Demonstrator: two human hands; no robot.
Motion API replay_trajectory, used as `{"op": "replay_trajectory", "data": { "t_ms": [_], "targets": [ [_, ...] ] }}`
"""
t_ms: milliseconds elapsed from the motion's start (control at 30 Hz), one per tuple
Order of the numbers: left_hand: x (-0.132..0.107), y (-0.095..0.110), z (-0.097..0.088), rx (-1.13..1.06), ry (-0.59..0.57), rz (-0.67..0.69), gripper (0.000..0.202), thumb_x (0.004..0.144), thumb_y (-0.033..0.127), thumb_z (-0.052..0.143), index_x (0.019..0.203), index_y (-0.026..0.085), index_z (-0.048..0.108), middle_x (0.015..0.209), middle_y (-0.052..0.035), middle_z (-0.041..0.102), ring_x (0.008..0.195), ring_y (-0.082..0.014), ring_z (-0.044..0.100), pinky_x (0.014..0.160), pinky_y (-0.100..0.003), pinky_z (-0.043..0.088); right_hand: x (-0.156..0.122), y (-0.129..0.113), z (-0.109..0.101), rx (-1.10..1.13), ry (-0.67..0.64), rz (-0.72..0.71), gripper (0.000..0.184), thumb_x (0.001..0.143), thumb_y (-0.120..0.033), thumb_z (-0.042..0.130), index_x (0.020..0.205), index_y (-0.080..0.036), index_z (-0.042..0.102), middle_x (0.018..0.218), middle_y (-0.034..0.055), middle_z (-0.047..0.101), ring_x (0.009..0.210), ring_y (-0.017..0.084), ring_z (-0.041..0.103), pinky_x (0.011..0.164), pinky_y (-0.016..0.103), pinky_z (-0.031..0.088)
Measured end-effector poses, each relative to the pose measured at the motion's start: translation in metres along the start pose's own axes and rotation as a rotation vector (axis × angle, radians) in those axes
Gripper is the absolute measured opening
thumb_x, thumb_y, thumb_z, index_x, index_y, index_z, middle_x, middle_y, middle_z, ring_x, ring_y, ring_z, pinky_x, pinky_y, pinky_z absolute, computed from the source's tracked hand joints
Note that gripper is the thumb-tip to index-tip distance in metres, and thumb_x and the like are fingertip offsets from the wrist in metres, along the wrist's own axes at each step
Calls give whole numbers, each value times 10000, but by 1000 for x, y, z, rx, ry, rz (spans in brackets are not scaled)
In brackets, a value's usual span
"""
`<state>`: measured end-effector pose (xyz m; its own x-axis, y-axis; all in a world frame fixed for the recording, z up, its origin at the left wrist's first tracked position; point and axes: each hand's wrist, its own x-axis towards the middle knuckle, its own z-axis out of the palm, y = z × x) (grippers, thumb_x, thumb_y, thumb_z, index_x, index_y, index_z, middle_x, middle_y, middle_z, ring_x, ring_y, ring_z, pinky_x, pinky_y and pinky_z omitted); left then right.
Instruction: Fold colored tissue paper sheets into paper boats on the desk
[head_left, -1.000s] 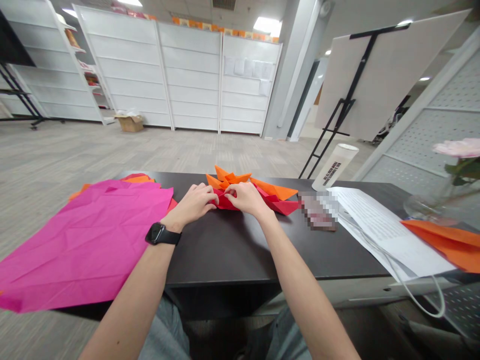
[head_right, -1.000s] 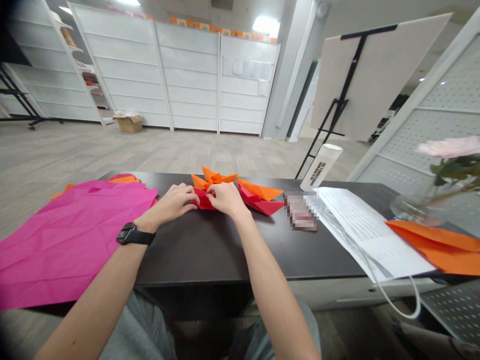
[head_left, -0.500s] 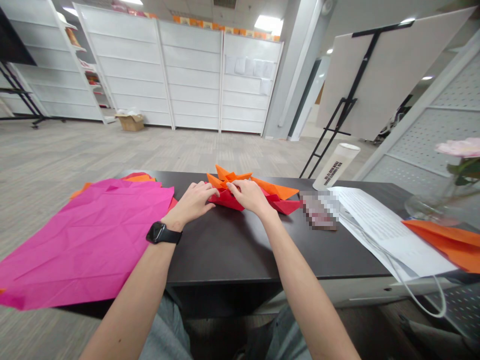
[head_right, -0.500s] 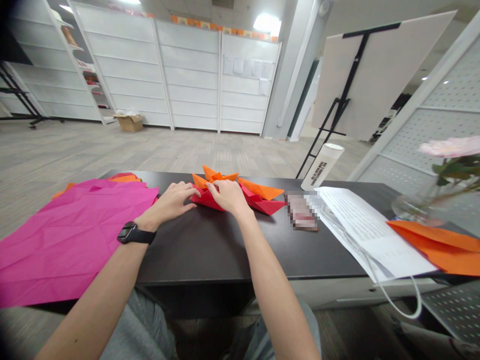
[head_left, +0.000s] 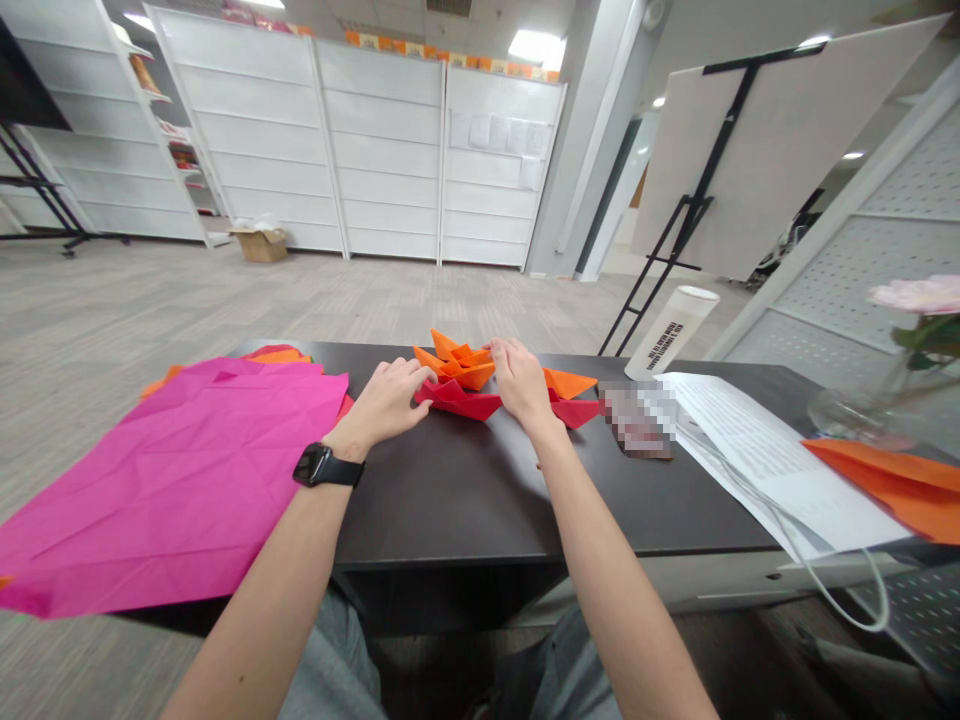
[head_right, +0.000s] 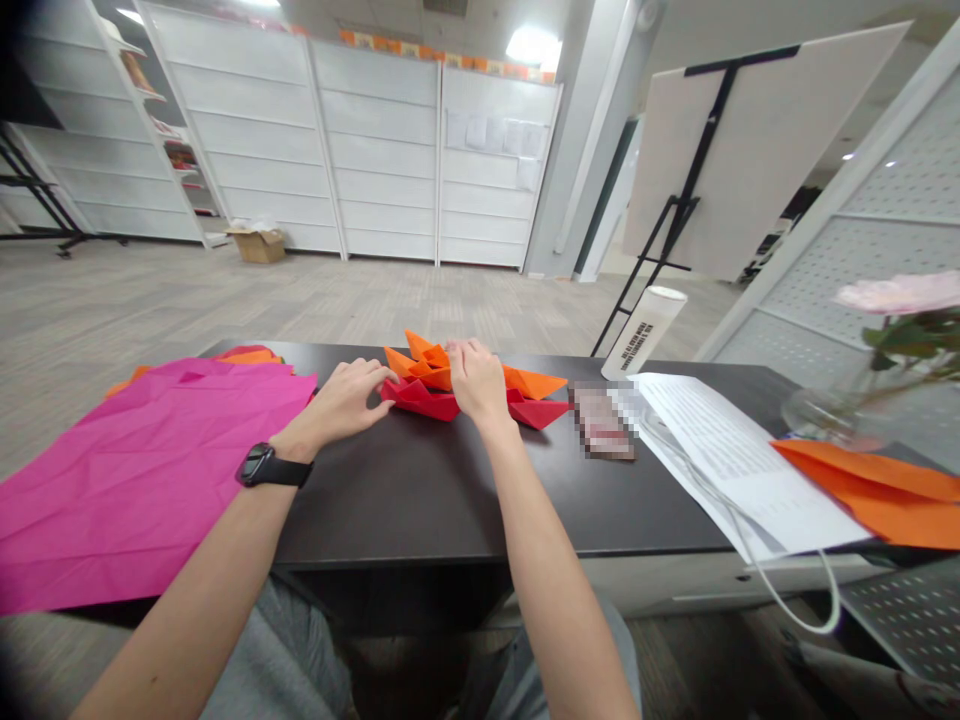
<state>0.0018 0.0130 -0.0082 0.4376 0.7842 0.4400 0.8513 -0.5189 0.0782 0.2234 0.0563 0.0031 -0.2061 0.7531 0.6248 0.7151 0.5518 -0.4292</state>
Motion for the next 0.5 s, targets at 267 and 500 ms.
{"op": "replay_trajectory", "data": {
  "t_ms": [267, 500],
  "targets": [
    [4, 25, -36, 67, 489, -265, 180, 741, 120, 502, 900, 205, 502, 861, -70, 581, 894, -271, 547, 852, -423, 367, -7, 24, -20, -14, 598, 97, 279, 996, -319, 278, 1094, -193, 507, 951, 78, 531, 913, 229, 536, 869, 385, 431],
    [-30, 43, -125, 202, 294, -392, 199, 837, 266, 426, 934, 209, 590, 829, -49, 673, 858, -264, 625, 896, -468, 385, -13, 31, -20, 15, 557, 26, 231, 943, -282, 309, 1070, -200, 482, 922, 69, 498, 876, 230, 524, 855, 398, 441]
  ]
}}
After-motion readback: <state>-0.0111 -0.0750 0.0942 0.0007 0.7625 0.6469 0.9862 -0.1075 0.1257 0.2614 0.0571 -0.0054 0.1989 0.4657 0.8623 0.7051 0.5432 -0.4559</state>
